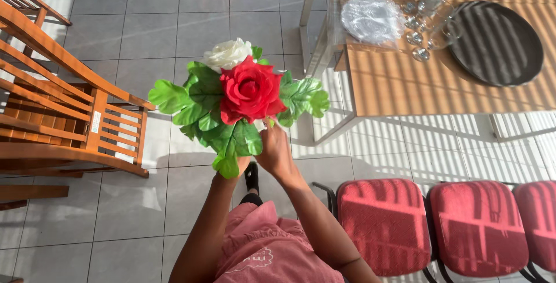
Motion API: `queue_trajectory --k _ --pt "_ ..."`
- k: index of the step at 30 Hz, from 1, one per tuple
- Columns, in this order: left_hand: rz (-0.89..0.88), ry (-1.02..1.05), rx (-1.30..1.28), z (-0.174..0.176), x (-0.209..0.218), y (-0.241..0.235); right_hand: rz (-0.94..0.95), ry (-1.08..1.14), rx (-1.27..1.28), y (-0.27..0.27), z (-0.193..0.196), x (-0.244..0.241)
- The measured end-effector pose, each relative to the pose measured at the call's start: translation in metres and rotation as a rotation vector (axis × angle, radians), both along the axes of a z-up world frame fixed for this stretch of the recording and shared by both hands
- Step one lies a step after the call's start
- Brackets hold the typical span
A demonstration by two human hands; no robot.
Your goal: The person carries a vase of flowers and a square plate between several tables, placing the flowers on one table and the plate on a service counter, and then moves a small cup and a round plate on the counter.
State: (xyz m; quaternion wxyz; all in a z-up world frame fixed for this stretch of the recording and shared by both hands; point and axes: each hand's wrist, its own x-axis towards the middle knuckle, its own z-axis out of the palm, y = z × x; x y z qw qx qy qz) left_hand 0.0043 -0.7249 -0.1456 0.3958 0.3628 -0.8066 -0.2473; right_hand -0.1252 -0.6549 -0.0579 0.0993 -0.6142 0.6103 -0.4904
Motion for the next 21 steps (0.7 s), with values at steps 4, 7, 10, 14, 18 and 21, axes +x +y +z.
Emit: queue_trajectory --k 4,7,10,14,18,21 --pt "0.004 0.024 -0.048 0.000 -0.055 -0.119 -0.062 0.076 -0.326 -0.114 -0.002 -0.042" --pt "-0.095 0.288 0.090 0.036 -0.093 -0.200 0.004 0.146 -0.255 -0.203 0.019 -0.085" --pt "-0.156 0.297 0.104 0.065 -0.126 -0.271 -0.041 -0.103 -0.022 -0.268 0.028 -0.112" --pt "-0.218 0.225 0.199 0.077 -0.186 -0.354 -0.146 0.079 -0.132 -0.344 0.011 -0.163" --pt "-0.251 0.321 -0.023 0.085 -0.242 -0.443 -0.144 -0.006 -0.251 -0.427 -0.020 -0.221" --pt "-0.301 0.346 0.284 0.069 -0.282 -0.522 -0.186 0.108 -0.228 -0.514 -0.039 -0.268"
